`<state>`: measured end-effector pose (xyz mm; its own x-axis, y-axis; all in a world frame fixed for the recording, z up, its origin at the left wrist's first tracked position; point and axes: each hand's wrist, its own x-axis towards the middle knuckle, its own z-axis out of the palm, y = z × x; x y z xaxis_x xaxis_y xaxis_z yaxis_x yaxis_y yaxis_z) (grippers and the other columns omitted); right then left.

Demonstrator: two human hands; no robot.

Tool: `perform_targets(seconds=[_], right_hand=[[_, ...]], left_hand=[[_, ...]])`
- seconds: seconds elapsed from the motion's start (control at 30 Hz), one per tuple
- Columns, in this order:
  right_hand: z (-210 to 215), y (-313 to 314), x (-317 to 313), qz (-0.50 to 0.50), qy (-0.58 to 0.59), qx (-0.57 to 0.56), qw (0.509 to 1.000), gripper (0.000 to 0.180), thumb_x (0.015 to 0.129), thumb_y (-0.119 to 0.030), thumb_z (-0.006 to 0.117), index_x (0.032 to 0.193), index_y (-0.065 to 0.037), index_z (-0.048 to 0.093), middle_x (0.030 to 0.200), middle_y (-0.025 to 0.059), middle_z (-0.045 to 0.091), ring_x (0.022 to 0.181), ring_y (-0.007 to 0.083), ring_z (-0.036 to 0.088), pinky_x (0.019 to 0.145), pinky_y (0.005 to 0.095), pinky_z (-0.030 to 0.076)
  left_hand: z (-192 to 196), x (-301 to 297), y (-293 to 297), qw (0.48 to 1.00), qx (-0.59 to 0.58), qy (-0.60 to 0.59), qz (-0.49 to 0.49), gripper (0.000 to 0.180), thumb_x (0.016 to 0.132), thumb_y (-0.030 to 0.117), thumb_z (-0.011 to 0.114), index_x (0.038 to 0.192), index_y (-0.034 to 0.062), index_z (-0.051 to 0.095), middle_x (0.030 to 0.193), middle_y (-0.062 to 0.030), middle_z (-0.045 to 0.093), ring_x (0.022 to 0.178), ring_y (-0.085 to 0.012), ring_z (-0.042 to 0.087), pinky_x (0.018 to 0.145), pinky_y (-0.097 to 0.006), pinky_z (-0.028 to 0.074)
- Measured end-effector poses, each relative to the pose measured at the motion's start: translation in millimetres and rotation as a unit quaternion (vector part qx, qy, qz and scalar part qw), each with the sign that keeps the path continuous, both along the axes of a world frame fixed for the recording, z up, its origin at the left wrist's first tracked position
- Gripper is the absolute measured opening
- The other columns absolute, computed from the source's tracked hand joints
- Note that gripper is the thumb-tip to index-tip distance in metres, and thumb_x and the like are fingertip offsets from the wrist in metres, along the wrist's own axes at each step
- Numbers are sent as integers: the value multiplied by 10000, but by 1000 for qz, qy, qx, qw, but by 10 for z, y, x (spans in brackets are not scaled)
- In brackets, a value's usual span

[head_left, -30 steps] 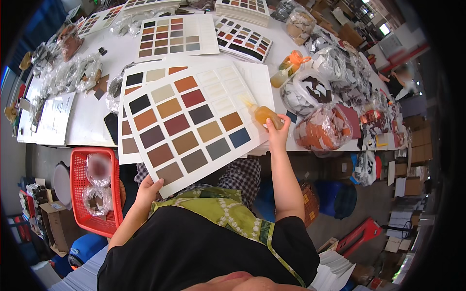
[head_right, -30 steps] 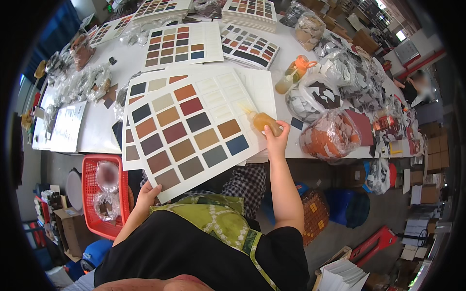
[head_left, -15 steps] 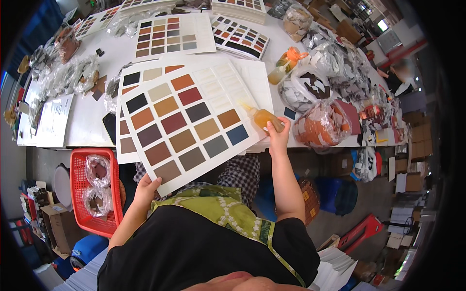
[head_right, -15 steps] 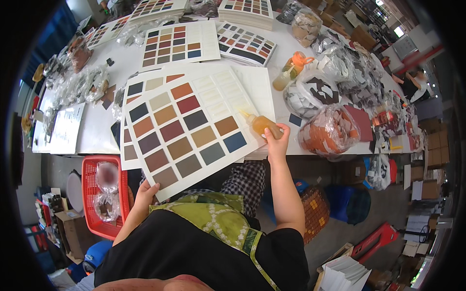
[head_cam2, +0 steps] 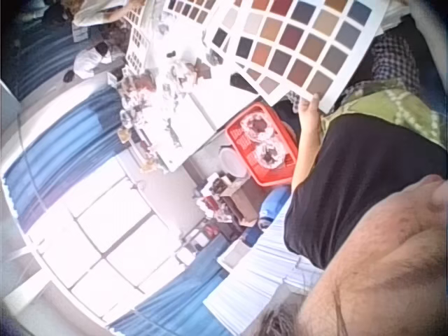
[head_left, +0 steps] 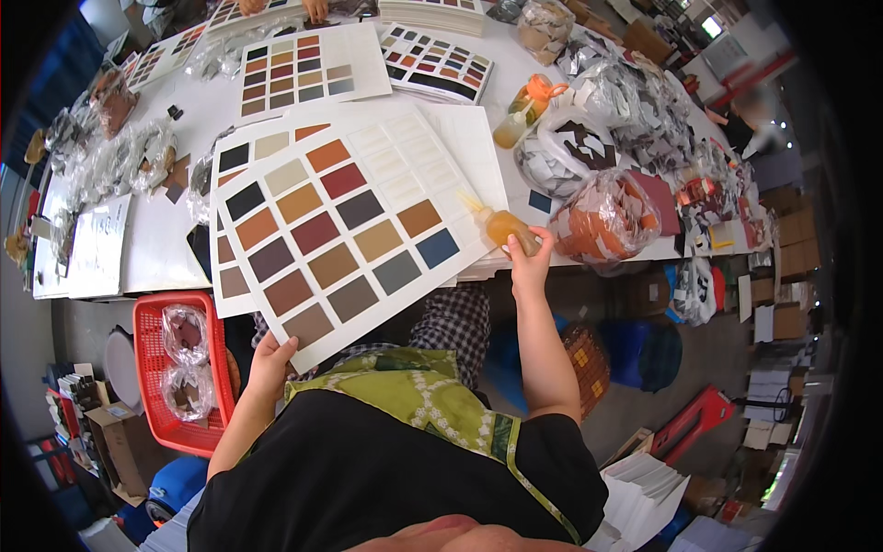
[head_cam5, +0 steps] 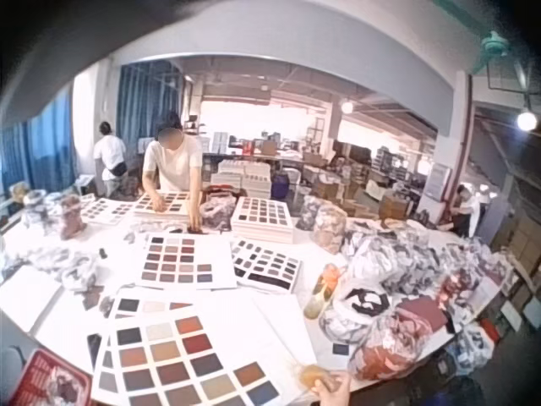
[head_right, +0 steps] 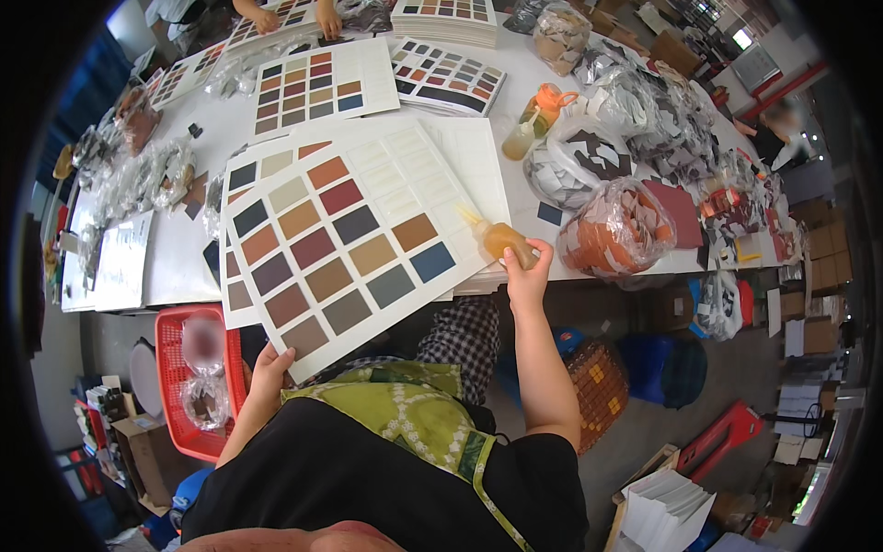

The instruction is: Checking and applying adhesive to swatch cards on a factory assembly line.

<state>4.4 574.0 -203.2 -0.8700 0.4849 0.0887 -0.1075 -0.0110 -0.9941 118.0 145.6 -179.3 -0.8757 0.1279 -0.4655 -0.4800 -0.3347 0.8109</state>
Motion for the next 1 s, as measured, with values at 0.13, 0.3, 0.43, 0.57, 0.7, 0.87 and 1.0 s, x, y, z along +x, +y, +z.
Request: perform_targets(seconds=[0.13,0.3,0.43,0.57,0.7,0.87,1.0], right_hand=[[114,-48,87,34,-40,-43,998,382,819,-65,644,1097,-115,387,1015,81,521,831,145,559,599,245,492],[91,135,147,-24,-33,-61,997,382,819,-70,646,1096,-120,388,1033,79,522,830,147,561,602,240,494],[9,162,176,-49,-39,-5,998,378,819,-74,647,1095,-124,395,1027,76,529,826,143,561,597,236,491],[77,67,264,14,-43,-61,997,376,817,-72,650,1093,-126,400,1023,66,532,819,133,559,587,230,485],[158,123,354,29,-53,-138,989,377,821,-67,641,1099,-129,395,1027,65,531,814,130,562,573,228,477],[94,306,430,-28,-60,-62,996,376,821,-66,637,1100,-128,392,1020,69,526,798,134,565,573,222,477],[16,285,455,-42,-55,-24,997,377,818,-66,642,1095,-123,394,1014,76,519,794,133,562,577,219,479]], left_hand=[[5,4,1,1000,-14,-8,1,337,909,71,465,1241,18,437,1075,-93,583,837,-202,616,611,-342,553],[-21,12,-12,1000,6,-6,9,335,906,75,471,1234,15,441,1074,-96,583,840,-209,617,609,-352,556],[-1,1,6,1000,5,-7,20,333,903,73,474,1229,12,443,1067,-98,587,827,-212,621,609,-354,556],[-35,-2,-3,999,13,-7,28,321,901,64,468,1216,7,449,1054,-102,591,813,-208,624,607,-349,557],[26,-7,18,1000,-5,-2,22,329,889,71,482,1213,17,463,1021,-67,607,788,-151,615,611,-288,541],[32,-15,24,1000,0,5,29,289,900,62,461,1182,-3,468,1022,-100,599,795,-206,629,596,-339,558],[30,-25,8,1000,-2,0,20,288,900,63,463,1180,-5,469,1008,-100,603,787,-204,629,598,-339,559]])
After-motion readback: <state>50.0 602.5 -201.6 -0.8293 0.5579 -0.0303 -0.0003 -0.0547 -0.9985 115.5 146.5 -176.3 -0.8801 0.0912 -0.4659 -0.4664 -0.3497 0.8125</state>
